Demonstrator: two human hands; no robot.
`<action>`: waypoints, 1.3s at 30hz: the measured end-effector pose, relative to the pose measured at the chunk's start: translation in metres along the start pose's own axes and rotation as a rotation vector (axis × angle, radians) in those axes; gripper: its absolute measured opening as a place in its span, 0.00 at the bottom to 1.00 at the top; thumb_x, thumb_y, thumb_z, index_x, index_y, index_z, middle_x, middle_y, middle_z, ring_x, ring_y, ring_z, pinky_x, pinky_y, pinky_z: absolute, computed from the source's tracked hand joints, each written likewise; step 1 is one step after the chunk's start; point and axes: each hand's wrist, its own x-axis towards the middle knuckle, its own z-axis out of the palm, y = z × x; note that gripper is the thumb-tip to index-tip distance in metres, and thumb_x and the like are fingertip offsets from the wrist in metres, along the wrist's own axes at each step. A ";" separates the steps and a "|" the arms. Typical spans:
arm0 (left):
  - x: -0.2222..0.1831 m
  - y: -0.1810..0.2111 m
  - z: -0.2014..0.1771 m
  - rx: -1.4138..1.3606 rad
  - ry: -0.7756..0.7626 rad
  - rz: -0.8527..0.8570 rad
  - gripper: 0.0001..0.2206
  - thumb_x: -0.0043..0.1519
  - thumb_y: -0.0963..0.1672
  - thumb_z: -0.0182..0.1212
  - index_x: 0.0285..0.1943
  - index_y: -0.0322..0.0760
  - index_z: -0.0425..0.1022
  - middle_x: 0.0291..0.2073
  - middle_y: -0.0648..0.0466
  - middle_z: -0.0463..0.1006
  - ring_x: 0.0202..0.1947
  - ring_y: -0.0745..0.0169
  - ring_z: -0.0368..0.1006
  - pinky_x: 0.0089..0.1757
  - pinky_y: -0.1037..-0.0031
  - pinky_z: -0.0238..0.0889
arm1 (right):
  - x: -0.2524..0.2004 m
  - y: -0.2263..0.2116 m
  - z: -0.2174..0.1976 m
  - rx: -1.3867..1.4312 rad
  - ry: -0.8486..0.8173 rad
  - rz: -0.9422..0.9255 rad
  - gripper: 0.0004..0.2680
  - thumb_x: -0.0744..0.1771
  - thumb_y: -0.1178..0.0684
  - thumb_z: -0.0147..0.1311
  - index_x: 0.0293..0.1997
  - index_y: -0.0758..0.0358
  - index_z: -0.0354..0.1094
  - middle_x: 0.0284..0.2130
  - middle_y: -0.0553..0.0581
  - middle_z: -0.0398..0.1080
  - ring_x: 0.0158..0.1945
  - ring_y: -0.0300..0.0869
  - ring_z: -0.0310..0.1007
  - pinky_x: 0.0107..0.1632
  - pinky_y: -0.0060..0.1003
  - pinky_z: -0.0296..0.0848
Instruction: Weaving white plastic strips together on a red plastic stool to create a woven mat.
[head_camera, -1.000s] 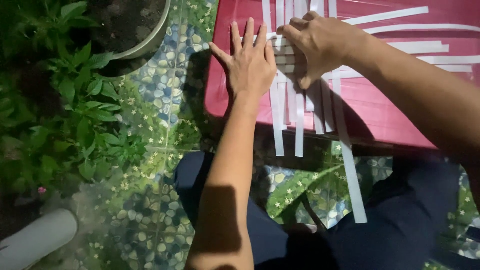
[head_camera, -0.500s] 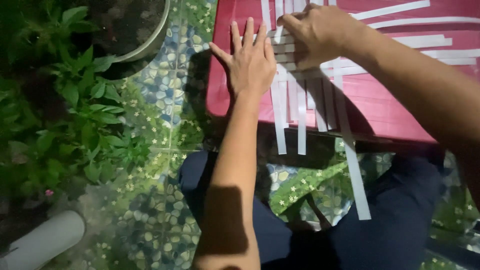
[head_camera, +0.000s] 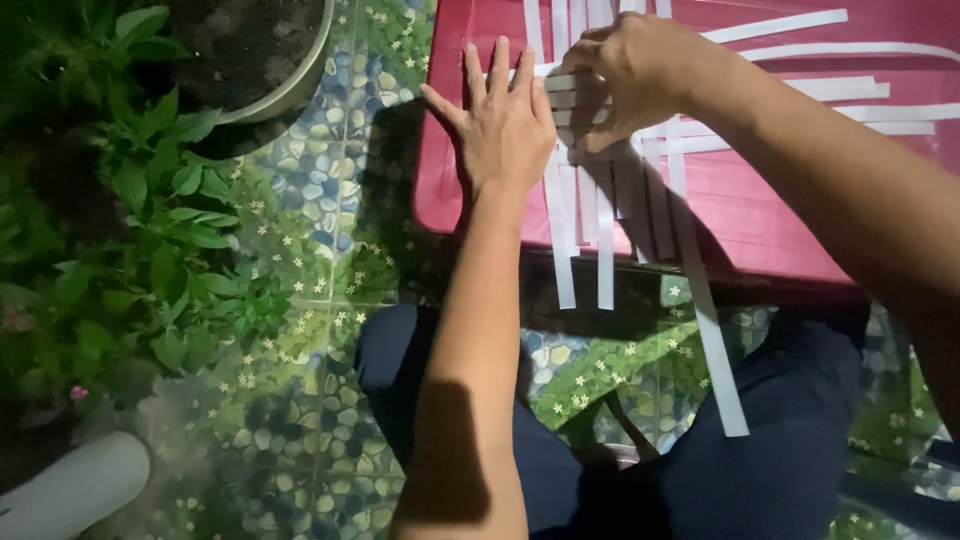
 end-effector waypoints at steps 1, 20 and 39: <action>-0.001 -0.002 -0.001 0.002 -0.003 -0.003 0.20 0.59 0.50 0.31 0.60 0.51 0.58 0.61 0.57 0.54 0.64 0.51 0.36 0.53 0.34 0.15 | 0.002 -0.005 -0.005 0.056 -0.048 0.040 0.25 0.51 0.35 0.58 0.43 0.59 0.65 0.25 0.50 0.69 0.29 0.44 0.70 0.32 0.37 0.68; 0.000 -0.001 -0.001 0.010 -0.025 -0.004 0.21 0.60 0.50 0.31 0.61 0.51 0.57 0.62 0.58 0.51 0.64 0.53 0.35 0.53 0.34 0.14 | 0.001 -0.002 0.011 -0.137 0.072 -0.006 0.29 0.51 0.31 0.57 0.43 0.63 0.56 0.26 0.55 0.69 0.24 0.47 0.70 0.20 0.37 0.67; -0.002 0.000 0.000 0.046 -0.003 0.033 0.20 0.59 0.48 0.39 0.61 0.50 0.57 0.62 0.54 0.52 0.64 0.52 0.33 0.53 0.33 0.17 | -0.038 -0.018 0.051 0.172 0.612 0.206 0.24 0.64 0.34 0.40 0.49 0.71 0.56 0.45 0.70 0.55 0.46 0.57 0.56 0.44 0.54 0.56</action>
